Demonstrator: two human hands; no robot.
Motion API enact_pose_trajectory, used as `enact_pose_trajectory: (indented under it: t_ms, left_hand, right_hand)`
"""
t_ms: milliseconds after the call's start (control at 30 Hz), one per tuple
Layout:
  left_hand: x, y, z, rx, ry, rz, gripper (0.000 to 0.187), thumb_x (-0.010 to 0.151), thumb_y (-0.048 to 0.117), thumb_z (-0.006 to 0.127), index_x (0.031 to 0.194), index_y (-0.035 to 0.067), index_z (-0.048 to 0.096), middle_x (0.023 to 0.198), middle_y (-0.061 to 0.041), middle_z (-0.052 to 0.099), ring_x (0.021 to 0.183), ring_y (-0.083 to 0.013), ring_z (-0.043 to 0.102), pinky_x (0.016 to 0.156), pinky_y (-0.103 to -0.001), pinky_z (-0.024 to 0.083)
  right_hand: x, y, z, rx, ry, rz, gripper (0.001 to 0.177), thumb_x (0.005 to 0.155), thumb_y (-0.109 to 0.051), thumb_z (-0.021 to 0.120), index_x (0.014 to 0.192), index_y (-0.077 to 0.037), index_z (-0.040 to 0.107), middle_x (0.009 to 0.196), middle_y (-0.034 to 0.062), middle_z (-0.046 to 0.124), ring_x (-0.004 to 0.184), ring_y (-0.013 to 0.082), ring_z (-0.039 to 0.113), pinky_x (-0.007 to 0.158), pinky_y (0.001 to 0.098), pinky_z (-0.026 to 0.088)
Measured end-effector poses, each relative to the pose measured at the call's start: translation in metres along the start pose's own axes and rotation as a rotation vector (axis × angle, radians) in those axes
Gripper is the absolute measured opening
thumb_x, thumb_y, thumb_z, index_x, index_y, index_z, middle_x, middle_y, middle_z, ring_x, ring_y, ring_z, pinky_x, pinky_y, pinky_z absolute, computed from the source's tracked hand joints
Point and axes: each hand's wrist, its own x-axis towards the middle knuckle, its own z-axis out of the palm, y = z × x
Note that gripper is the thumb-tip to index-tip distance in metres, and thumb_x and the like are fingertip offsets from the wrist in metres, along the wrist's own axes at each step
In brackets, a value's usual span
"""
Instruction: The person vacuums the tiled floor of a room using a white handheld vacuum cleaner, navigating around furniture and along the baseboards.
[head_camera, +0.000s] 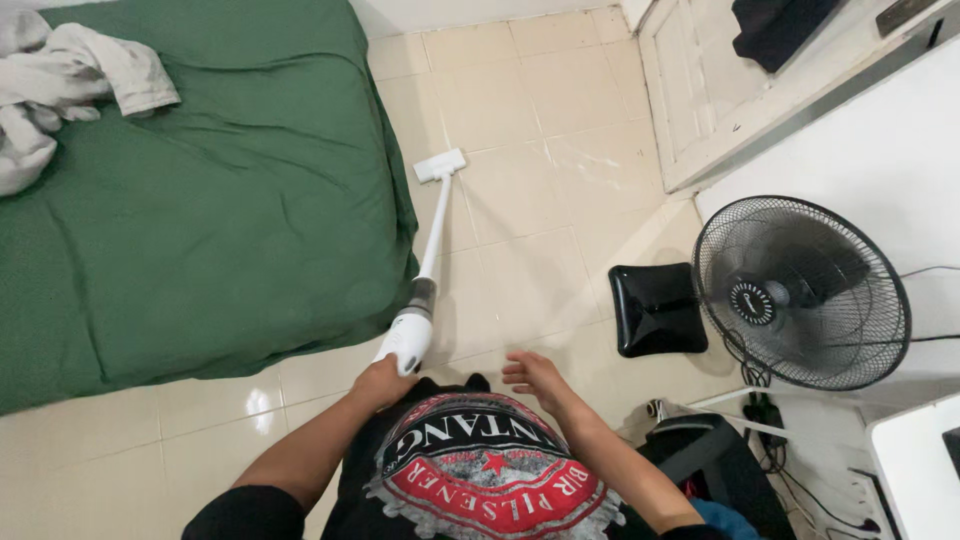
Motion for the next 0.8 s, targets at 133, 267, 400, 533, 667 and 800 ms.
enact_pose_trajectory:
  t_ms: [133, 267, 400, 533, 667, 800]
  left_hand:
    - [-0.025, -0.017, -0.040, -0.078, -0.192, -0.225, 0.070, 0.097, 0.064, 0.043, 0.130, 0.003, 0.057, 0.105, -0.018, 0.075, 0.069, -0.0282, 0.077, 0.076, -0.042, 0.065]
    - [-0.020, -0.027, -0.065, 0.056, -0.157, -0.177, 0.074, 0.099, 0.068, 0.037, 0.127, 0.004, 0.062, 0.101, -0.016, 0.077, 0.065, -0.0246, 0.076, 0.072, -0.039, 0.060]
    - [0.005, -0.022, -0.087, 0.047, -0.151, -0.174, 0.073, 0.100, 0.067, 0.038, 0.125, 0.003, 0.063, 0.101, -0.017, 0.077, 0.065, -0.0246, 0.075, 0.071, -0.040, 0.060]
    - [0.034, -0.004, -0.107, 0.002, -0.123, -0.158, 0.072, 0.100, 0.065, 0.040, 0.121, 0.001, 0.065, 0.101, -0.017, 0.076, 0.064, -0.0260, 0.076, 0.071, -0.041, 0.062]
    - [0.064, 0.005, -0.134, 0.029, -0.098, -0.157, 0.071, 0.100, 0.066, 0.040, 0.119, 0.003, 0.068, 0.098, -0.018, 0.079, 0.064, -0.0254, 0.076, 0.072, -0.041, 0.061]
    - [0.098, -0.015, -0.146, 0.159, -0.067, -0.129, 0.069, 0.098, 0.067, 0.041, 0.121, 0.008, 0.068, 0.111, -0.019, 0.077, 0.092, -0.0326, 0.077, 0.088, -0.046, 0.059]
  right_hand:
    - [-0.020, 0.053, -0.063, 0.005, 0.274, 0.134, 0.037, 0.096, -0.036, 0.057, 0.122, -0.010, 0.065, 0.097, 0.0106, 0.074, 0.083, 0.0236, 0.071, 0.069, 0.0378, 0.054]
    - [-0.032, 0.107, -0.120, -0.104, 0.447, 0.314, 0.034, 0.094, -0.035, 0.059, 0.115, -0.009, 0.067, 0.095, 0.0114, 0.074, 0.077, 0.0251, 0.071, 0.058, 0.0387, 0.047]
    - [-0.042, 0.126, -0.132, -0.215, 0.479, 0.249, 0.037, 0.097, -0.036, 0.058, 0.110, -0.004, 0.069, 0.087, 0.0124, 0.073, 0.071, 0.0248, 0.069, 0.050, 0.0394, 0.053]
    - [-0.038, 0.095, -0.111, -0.230, 0.454, 0.159, 0.039, 0.098, -0.037, 0.061, 0.110, -0.001, 0.072, 0.082, 0.0136, 0.071, 0.065, 0.0231, 0.064, 0.049, 0.0361, 0.048]
    - [-0.009, 0.037, -0.069, -0.134, 0.424, 0.152, 0.038, 0.096, -0.039, 0.062, 0.116, -0.006, 0.065, 0.091, 0.0111, 0.073, 0.070, 0.0194, 0.067, 0.053, 0.0350, 0.048]
    - [0.004, -0.003, -0.042, -0.195, 0.476, 0.035, 0.038, 0.096, -0.041, 0.062, 0.116, -0.009, 0.067, 0.094, 0.0097, 0.076, 0.072, 0.0184, 0.071, 0.054, 0.0316, 0.051]
